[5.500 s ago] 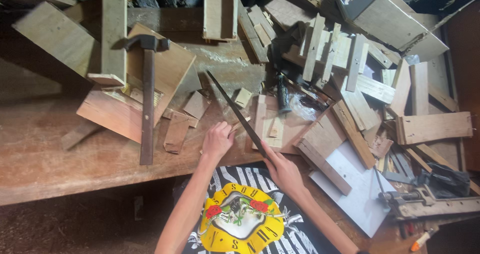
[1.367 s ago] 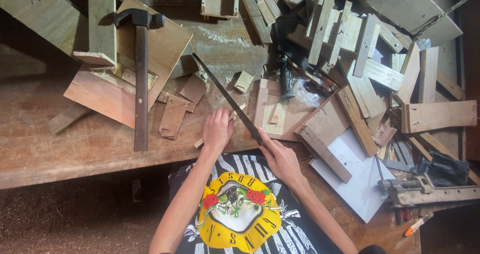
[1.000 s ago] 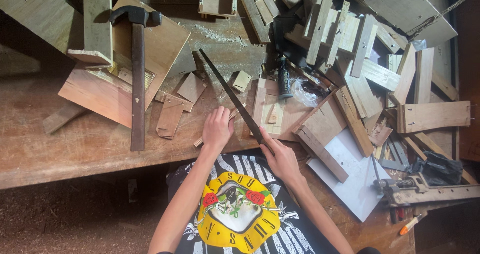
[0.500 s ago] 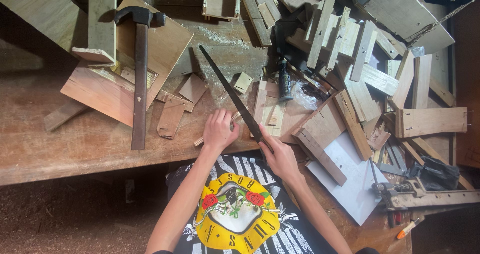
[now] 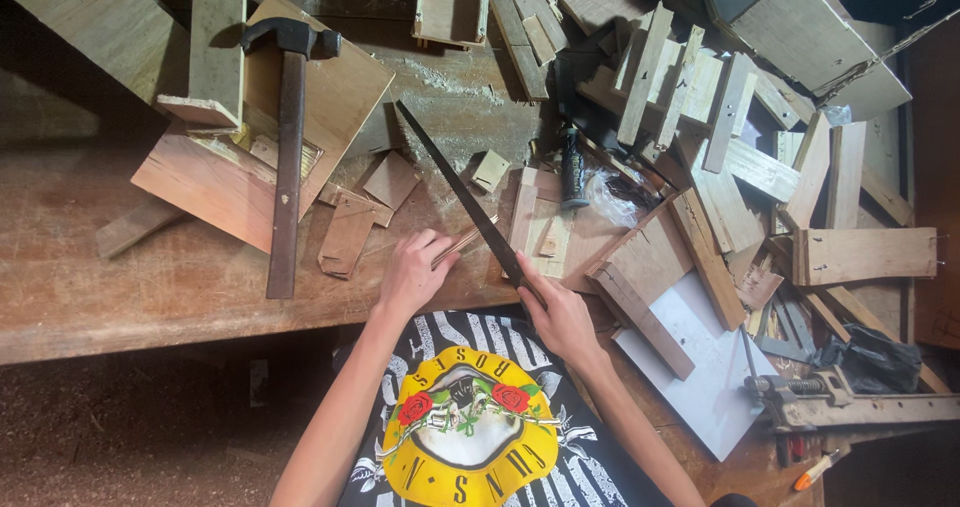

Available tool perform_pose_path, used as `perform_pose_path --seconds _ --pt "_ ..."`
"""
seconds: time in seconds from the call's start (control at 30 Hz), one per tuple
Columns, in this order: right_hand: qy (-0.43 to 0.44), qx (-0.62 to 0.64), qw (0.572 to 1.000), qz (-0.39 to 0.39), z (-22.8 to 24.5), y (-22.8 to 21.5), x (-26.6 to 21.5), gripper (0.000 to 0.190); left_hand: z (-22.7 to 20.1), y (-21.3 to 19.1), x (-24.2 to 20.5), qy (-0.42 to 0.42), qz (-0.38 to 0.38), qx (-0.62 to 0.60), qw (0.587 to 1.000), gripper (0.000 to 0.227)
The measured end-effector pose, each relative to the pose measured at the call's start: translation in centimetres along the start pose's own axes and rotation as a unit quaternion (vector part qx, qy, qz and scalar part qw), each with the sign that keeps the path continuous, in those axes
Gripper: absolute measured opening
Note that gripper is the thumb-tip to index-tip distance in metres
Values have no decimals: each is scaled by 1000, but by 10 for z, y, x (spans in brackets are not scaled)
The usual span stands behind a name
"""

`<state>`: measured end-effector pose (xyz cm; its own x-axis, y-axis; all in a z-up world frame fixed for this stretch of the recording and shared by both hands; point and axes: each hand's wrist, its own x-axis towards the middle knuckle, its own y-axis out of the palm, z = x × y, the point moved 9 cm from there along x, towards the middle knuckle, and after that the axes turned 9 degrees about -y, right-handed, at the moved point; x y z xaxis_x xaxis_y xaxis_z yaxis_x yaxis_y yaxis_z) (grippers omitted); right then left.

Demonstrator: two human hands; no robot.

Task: The person sands a small wooden piece on a workbench using a metal file. They hold the wood with the left hand and move the file back and forth along the edge. The workbench is cluttered with wood scraps and tools.

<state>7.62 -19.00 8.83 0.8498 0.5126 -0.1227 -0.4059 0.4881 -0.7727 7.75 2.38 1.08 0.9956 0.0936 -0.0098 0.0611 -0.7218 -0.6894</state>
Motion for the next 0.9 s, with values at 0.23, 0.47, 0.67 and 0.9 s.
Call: perform_pose_path --seconds 0.23,0.47,0.67,0.9 --pt "-19 7 1000 -11 4 -5 8 59 -2 0 -1 -10 -3 6 1000 25" --pt "14 15 1000 10 -9 4 7 61 -7 -1 -1 14 -17 26 999 23" --pt "-36 23 999 -16 -5 -1 -11 61 -12 -5 -1 32 -27 35 999 21" --pt "5 -3 1000 1 -16 9 -20 63 -8 0 -3 28 -25 52 998 19"
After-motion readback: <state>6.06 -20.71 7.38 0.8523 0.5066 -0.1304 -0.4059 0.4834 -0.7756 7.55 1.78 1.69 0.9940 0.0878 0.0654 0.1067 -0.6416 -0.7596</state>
